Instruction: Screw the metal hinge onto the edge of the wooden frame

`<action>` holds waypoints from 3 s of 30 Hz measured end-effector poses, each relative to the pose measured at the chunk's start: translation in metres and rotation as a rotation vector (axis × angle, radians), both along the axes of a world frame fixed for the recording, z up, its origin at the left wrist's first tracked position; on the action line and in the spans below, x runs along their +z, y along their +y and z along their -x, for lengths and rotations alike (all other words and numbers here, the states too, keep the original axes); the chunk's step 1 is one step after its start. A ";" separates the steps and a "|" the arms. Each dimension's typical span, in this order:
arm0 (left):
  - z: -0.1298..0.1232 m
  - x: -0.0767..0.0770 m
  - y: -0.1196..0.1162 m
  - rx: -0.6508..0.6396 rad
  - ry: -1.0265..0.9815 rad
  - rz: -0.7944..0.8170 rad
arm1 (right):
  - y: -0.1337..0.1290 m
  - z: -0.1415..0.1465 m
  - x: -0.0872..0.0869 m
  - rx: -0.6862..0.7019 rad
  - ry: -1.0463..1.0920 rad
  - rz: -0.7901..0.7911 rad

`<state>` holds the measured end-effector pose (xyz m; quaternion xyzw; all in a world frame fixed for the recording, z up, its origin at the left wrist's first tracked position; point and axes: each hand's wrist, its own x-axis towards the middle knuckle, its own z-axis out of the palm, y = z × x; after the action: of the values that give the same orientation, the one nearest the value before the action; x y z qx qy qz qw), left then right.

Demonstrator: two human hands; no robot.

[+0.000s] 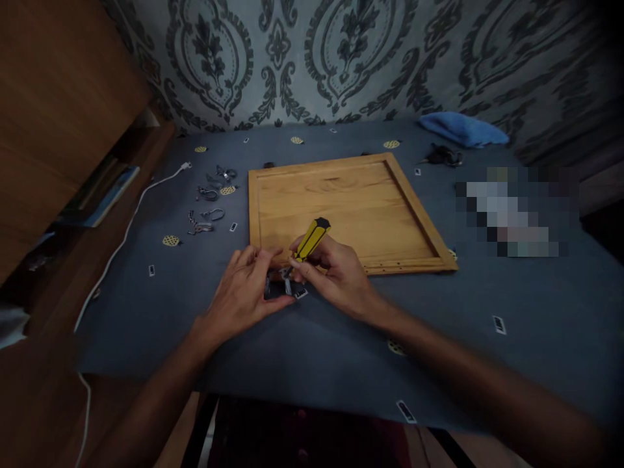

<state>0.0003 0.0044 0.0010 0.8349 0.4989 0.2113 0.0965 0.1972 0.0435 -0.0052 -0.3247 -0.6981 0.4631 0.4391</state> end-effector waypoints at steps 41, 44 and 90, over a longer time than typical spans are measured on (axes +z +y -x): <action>0.001 0.004 0.001 -0.012 -0.037 0.115 | -0.004 -0.003 0.059 -0.039 -0.037 -0.111; 0.001 0.004 0.001 -0.011 -0.041 0.106 | -0.001 -0.003 0.058 -0.035 -0.043 -0.109; 0.002 -0.004 0.002 -0.028 -0.022 0.027 | 0.002 0.002 0.060 0.007 -0.099 -0.085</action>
<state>-0.0016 0.0062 -0.0029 0.8381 0.4889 0.2122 0.1162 0.1952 0.0452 0.0544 -0.3257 -0.7390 0.4181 0.4158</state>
